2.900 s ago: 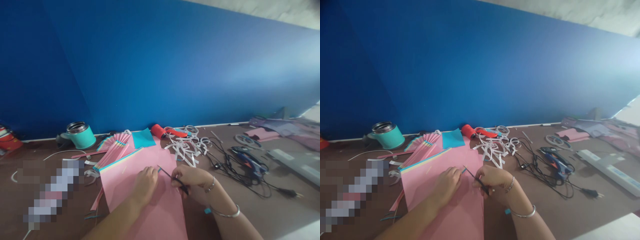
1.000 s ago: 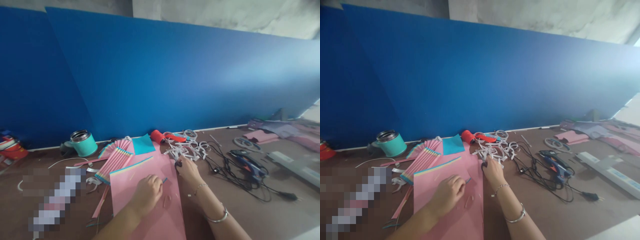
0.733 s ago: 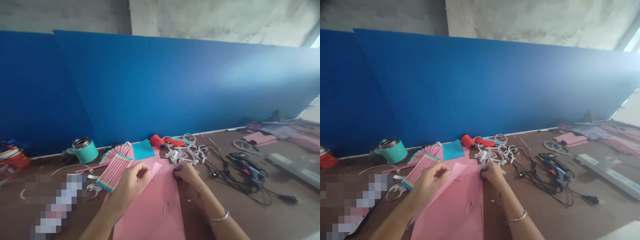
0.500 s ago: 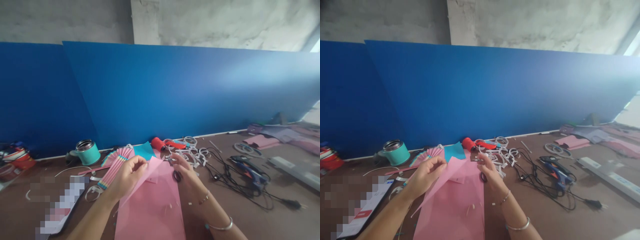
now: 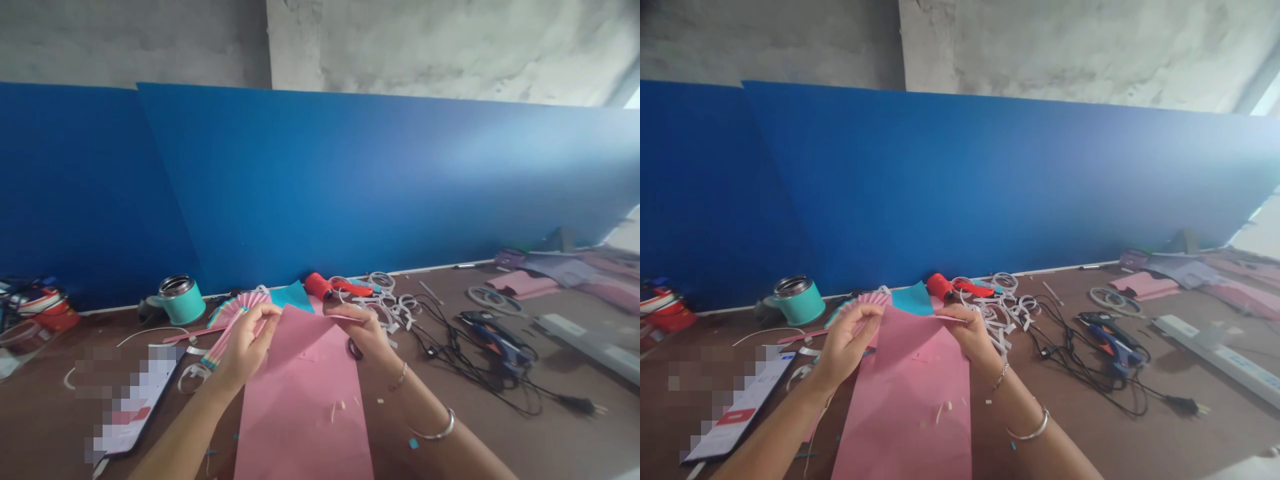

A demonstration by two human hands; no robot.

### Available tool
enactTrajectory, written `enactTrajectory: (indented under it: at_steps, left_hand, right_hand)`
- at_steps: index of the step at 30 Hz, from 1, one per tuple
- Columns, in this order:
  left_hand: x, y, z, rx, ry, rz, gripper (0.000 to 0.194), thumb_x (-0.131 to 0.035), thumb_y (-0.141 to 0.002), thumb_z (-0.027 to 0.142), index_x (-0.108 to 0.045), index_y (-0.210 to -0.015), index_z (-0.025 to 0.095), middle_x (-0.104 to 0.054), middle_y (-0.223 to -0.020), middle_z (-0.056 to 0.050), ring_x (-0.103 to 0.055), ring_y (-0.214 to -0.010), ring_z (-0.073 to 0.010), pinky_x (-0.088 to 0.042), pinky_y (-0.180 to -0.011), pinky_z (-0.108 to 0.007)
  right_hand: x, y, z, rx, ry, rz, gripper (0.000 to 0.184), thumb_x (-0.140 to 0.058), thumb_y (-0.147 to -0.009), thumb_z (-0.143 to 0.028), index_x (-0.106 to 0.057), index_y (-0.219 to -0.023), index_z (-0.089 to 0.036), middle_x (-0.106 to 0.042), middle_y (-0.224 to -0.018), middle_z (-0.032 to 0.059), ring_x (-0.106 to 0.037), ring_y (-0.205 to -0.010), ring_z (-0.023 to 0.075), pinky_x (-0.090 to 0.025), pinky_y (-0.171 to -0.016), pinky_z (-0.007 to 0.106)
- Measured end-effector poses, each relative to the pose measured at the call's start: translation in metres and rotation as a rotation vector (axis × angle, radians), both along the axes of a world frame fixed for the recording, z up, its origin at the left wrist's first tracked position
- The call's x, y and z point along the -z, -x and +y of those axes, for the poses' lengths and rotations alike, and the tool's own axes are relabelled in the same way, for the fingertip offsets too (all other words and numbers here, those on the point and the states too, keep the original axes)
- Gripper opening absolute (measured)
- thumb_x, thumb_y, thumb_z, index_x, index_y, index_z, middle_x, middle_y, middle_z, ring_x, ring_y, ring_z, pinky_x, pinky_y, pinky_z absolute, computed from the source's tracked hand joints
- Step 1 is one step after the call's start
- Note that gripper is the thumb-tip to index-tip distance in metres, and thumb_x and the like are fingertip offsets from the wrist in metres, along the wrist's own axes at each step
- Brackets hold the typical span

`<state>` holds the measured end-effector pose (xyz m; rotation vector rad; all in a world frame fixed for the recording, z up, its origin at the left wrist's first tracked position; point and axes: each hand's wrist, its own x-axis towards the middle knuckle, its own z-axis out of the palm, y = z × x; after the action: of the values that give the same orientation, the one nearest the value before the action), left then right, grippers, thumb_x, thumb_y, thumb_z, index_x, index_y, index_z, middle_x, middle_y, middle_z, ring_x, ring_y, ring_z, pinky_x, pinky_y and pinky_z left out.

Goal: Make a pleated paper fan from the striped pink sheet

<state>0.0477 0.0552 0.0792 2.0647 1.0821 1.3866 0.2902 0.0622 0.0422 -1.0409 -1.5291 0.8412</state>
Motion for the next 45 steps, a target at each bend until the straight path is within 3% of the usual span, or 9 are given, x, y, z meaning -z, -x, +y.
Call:
enactTrajectory:
  at_steps: [5, 8, 11, 15, 21, 28, 32, 36, 45]
  left_hand:
    - [0.037, 0.016, -0.017, -0.108, -0.3, 0.115, 0.036, -0.046, -0.085, 0.017, -0.047, -0.121, 0.019, -0.057, -0.119, -0.013, -0.052, -0.117, -0.0273, -0.039, -0.101, -0.045]
    - [0.069, 0.023, -0.033, -0.12, -0.238, 0.265, 0.058, -0.049, -0.081, 0.014, -0.033, -0.137, 0.018, -0.05, -0.13, -0.016, -0.048, -0.123, -0.0289, -0.041, -0.101, -0.045]
    - [0.097, 0.025, -0.042, -0.064, -0.096, 0.469, 0.058, -0.056, -0.076, 0.015, -0.043, -0.132, 0.022, -0.056, -0.128, -0.013, -0.051, -0.121, -0.0296, -0.042, -0.101, -0.046]
    - [0.116, 0.024, -0.043, -0.048, 0.093, 0.557, 0.051, -0.057, -0.072, 0.01, -0.054, -0.121, 0.025, -0.063, -0.12, -0.009, -0.058, -0.112, -0.028, -0.047, -0.096, -0.044]
    - [0.114, 0.026, -0.04, -0.076, 0.081, 0.546, 0.05, -0.06, -0.068, 0.008, -0.056, -0.115, 0.024, -0.064, -0.119, -0.01, -0.057, -0.113, -0.0288, -0.048, -0.095, -0.044]
    - [0.102, 0.026, -0.04, -0.026, 0.102, 0.588, 0.031, -0.058, -0.063, 0.001, -0.061, -0.084, 0.023, -0.069, -0.099, -0.003, -0.062, -0.098, -0.025, -0.049, -0.089, -0.04]
    - [0.099, 0.023, -0.039, -0.003, 0.089, 0.572, 0.021, -0.062, -0.067, 0.003, -0.061, -0.075, 0.023, -0.068, -0.094, -0.002, -0.062, -0.094, -0.0232, -0.049, -0.086, -0.037]
    - [0.102, 0.025, -0.038, 0.026, 0.043, 0.559, 0.02, -0.062, -0.071, 0.002, -0.061, -0.073, 0.022, -0.068, -0.092, -0.001, -0.063, -0.092, -0.0215, -0.05, -0.085, -0.036]
    - [0.109, 0.028, -0.037, 0.079, 0.042, 0.617, 0.022, -0.061, -0.07, 0.0, -0.063, -0.077, 0.021, -0.066, -0.116, -0.006, -0.058, -0.112, -0.0266, -0.048, -0.096, -0.043]
  right_hand:
    - [0.017, 0.005, -0.012, 0.021, -0.477, -0.341, 0.036, -0.05, -0.078, -0.014, -0.068, -0.106, -0.026, -0.065, -0.104, 0.0081, -0.057, -0.096, 0.0241, -0.045, -0.086, 0.04]
    - [0.047, 0.008, -0.018, -0.085, -0.463, -0.565, 0.055, -0.047, -0.065, -0.004, -0.064, -0.113, -0.025, -0.061, -0.112, 0.0088, -0.054, -0.101, 0.0258, -0.045, -0.087, 0.044]
    - [0.07, 0.011, -0.019, -0.245, -0.339, -0.732, 0.06, -0.044, -0.057, -0.001, -0.065, -0.11, -0.021, -0.062, -0.113, 0.0099, -0.054, -0.104, 0.0248, -0.047, -0.088, 0.04]
    - [0.077, 0.011, -0.021, -0.291, -0.201, -0.756, 0.058, -0.044, -0.054, -0.003, -0.065, -0.106, -0.017, -0.065, -0.114, 0.0101, -0.057, -0.108, 0.0244, -0.043, -0.096, 0.038]
    - [0.068, 0.006, -0.028, -0.247, -0.034, -0.712, 0.05, -0.045, -0.059, -0.004, -0.061, -0.103, -0.018, -0.068, -0.103, 0.0086, -0.062, -0.098, 0.0224, -0.046, -0.089, 0.033]
    - [0.07, 0.002, -0.024, -0.292, -0.006, -0.613, 0.036, -0.044, -0.053, -0.001, -0.06, -0.079, -0.018, -0.063, -0.119, 0.011, -0.058, -0.112, 0.0214, -0.046, -0.091, 0.03]
    - [0.069, 0.003, -0.025, -0.268, -0.052, -0.761, 0.054, -0.047, -0.052, -0.006, -0.063, -0.102, -0.017, -0.059, -0.127, 0.0121, -0.052, -0.12, 0.026, -0.029, -0.108, 0.045]
    - [0.064, 0.002, -0.027, -0.307, -0.013, -0.886, 0.074, -0.054, -0.061, -0.016, -0.046, -0.135, -0.017, -0.044, -0.143, 0.0122, -0.037, -0.134, 0.0274, -0.015, -0.114, 0.049]
    - [0.054, 0.006, -0.028, -0.241, 0.067, -0.948, 0.066, -0.063, -0.076, -0.045, -0.049, -0.133, -0.015, -0.045, -0.141, 0.0148, -0.041, -0.131, 0.0288, -0.018, -0.115, 0.05]
